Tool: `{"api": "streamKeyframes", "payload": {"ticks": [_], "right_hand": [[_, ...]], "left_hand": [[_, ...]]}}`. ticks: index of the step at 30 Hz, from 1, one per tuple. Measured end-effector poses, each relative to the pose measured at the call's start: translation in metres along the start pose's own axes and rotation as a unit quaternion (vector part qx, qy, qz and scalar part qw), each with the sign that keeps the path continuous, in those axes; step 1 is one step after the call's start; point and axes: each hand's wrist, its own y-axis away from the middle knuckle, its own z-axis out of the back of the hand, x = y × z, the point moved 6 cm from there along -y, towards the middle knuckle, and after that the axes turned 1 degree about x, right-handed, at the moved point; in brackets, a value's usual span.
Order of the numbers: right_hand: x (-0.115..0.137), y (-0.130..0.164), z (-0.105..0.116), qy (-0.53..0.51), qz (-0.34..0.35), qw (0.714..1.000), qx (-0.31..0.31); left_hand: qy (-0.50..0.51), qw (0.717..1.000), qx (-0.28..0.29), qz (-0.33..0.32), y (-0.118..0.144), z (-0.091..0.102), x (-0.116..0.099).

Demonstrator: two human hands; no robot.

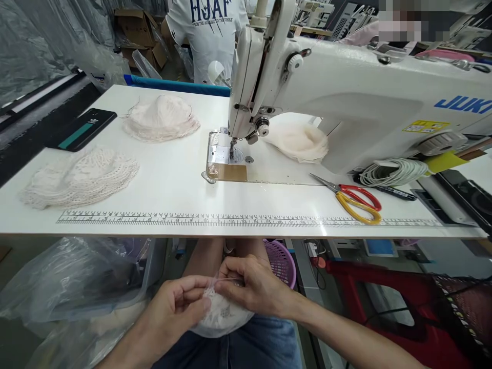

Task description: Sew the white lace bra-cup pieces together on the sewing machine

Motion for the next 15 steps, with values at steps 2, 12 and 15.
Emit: {"api": "streamKeyframes", "payload": {"ticks": [2,12,15], "right_hand": [[0.0,0.0,0.0,0.006,-0.002,1.0,0.001],[-0.003,0.01,0.0,0.018,0.06,0.994,0.085],[-0.002,0.02,-0.005,0.069,0.087,0.983,0.144]], "left_hand": [[0.007,1.0,0.001,0.001,-0.003,0.0,0.002],[-0.092,0.995,-0.007,0.048,0.004,0.024,0.002],[-0.106,0.994,0.004,0.04,0.006,0.03,0.003]]}}
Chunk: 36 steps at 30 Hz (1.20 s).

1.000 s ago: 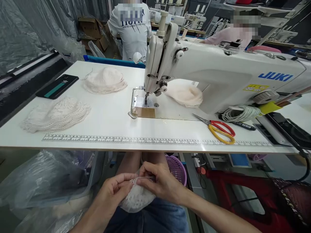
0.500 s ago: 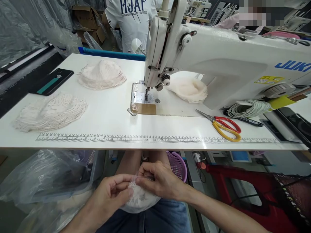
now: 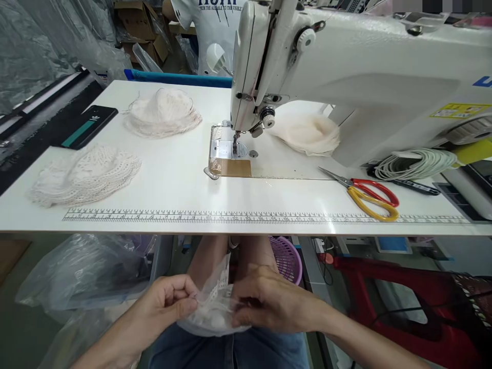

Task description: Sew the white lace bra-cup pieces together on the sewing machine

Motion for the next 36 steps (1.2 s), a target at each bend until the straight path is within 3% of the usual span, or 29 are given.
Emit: {"api": "streamKeyframes", "payload": {"ticks": [2,6,9,13,17,23,30,36], "right_hand": [[0.002,0.004,-0.002,0.018,0.014,1.0,0.009],[-0.002,0.009,0.005,0.076,-0.019,0.995,-0.059],[-0.002,0.007,0.005,0.073,0.0,0.995,-0.067],[0.001,-0.005,0.005,-0.012,0.058,0.995,-0.084],[-0.003,-0.024,-0.009,-0.064,0.115,0.99,-0.043],[-0.019,-0.026,-0.016,-0.144,0.103,0.983,-0.041],[-0.016,-0.027,-0.012,-0.144,0.097,0.984,-0.046],[-0.016,-0.033,-0.016,-0.148,0.11,0.983,-0.008]], "left_hand": [[0.008,1.0,0.025,-0.012,0.0,-0.001,0.001],[0.021,0.997,0.073,-0.008,0.0,-0.006,0.003],[-0.005,0.997,0.082,0.012,0.001,-0.006,0.005],[-0.059,0.996,0.065,0.028,0.0,-0.004,0.007],[-0.089,0.994,0.053,0.02,0.002,-0.003,0.005],[-0.092,0.995,0.027,0.037,0.007,0.004,0.007],[-0.099,0.994,0.019,0.039,0.005,0.007,0.008],[-0.228,0.973,0.021,0.042,-0.004,-0.001,0.0]]}}
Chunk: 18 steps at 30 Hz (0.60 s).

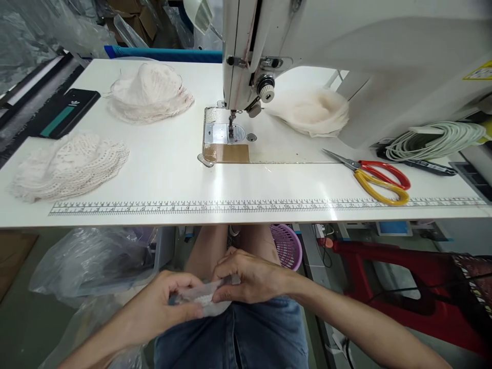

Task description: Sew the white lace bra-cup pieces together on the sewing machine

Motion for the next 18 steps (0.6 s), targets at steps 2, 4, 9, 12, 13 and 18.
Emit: {"api": "streamKeyframes", "payload": {"ticks": [2,4,9,12,13,18], "right_hand": [[-0.003,0.003,0.001,-0.009,-0.005,1.0,0.018],[-0.005,0.008,0.003,-0.025,-0.015,0.999,0.034],[-0.006,0.013,0.003,0.008,-0.046,0.998,0.036],[-0.003,0.008,-0.001,0.029,-0.044,0.998,0.035],[-0.002,0.006,-0.003,0.031,-0.039,0.998,0.037],[0.002,-0.001,-0.006,0.064,-0.016,0.996,0.06]], "left_hand": [[-0.011,1.0,-0.006,-0.001,-0.004,-0.001,-0.002],[0.004,1.0,-0.003,0.004,-0.007,-0.002,-0.001],[0.048,0.999,-0.004,0.01,-0.007,0.0,0.008],[0.067,0.998,-0.001,0.018,-0.003,0.001,0.012],[0.071,0.997,0.009,0.018,-0.001,0.0,0.011],[0.046,0.998,0.039,0.003,-0.004,-0.006,0.004]]}}
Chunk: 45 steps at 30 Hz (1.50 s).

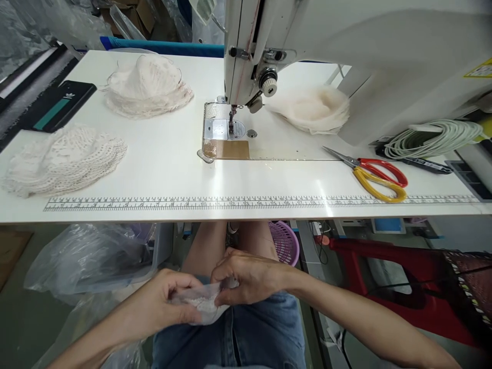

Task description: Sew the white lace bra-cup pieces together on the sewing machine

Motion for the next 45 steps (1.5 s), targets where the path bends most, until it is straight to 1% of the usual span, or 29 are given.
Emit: {"api": "streamKeyframes", "payload": {"ticks": [3,8,10,13,15,18,21,24,26,29,32,34,37,39,42,45], "right_hand": [[-0.003,0.004,0.003,0.007,0.005,1.0,0.011],[-0.002,0.015,0.005,0.005,-0.001,0.999,0.041],[-0.001,0.014,0.005,0.035,-0.028,0.999,0.031],[-0.004,0.01,0.005,0.069,-0.076,0.995,-0.002],[-0.005,0.008,0.003,0.04,-0.075,0.996,-0.016],[-0.008,0.006,0.0,-0.059,-0.038,0.998,-0.007],[-0.012,0.005,-0.003,-0.161,-0.036,0.986,0.022],[-0.015,0.005,-0.005,-0.226,-0.051,0.972,0.028],[-0.015,0.004,-0.005,-0.237,-0.057,0.969,0.027],[-0.014,0.002,-0.006,-0.207,-0.062,0.976,0.032],[-0.014,0.0,-0.004,-0.157,-0.065,0.985,0.029],[-0.015,0.003,-0.001,-0.151,-0.072,0.986,0.025],[-0.019,0.012,0.005,-0.191,-0.091,0.977,0.025],[-0.024,0.02,0.007,-0.236,-0.105,0.966,0.022],[-0.03,0.029,0.005,-0.314,-0.108,0.943,0.003],[-0.035,0.033,-0.001,-0.341,-0.109,0.933,-0.028]], "left_hand": [[-0.027,1.0,-0.014,0.008,-0.006,0.0,0.001],[-0.008,0.999,-0.022,0.026,-0.009,0.003,0.008],[0.001,0.999,-0.025,0.02,-0.007,0.004,0.008],[0.011,0.999,-0.04,0.015,-0.004,0.005,0.009],[0.009,0.999,-0.05,0.016,-0.003,0.006,0.012],[-0.017,0.998,-0.048,0.025,-0.001,0.006,0.017],[-0.027,0.998,-0.038,0.032,0.0,0.006,0.02],[-0.021,0.999,-0.034,0.034,0.002,0.007,0.018],[-0.02,0.999,-0.022,0.027,0.002,0.006,0.013],[-0.028,1.0,0.004,0.01,-0.002,0.0,0.005],[-0.034,0.999,-0.002,-0.001,-0.011,-0.003,0.001],[-0.023,1.0,-0.009,0.005,-0.016,-0.004,0.001],[0.004,1.0,-0.01,0.03,-0.016,-0.003,0.005],[0.018,0.999,-0.016,0.038,-0.013,0.0,0.007],[0.035,0.998,-0.027,0.035,-0.009,0.005,0.009],[0.069,0.997,-0.028,0.025,-0.006,0.006,0.012]]}}
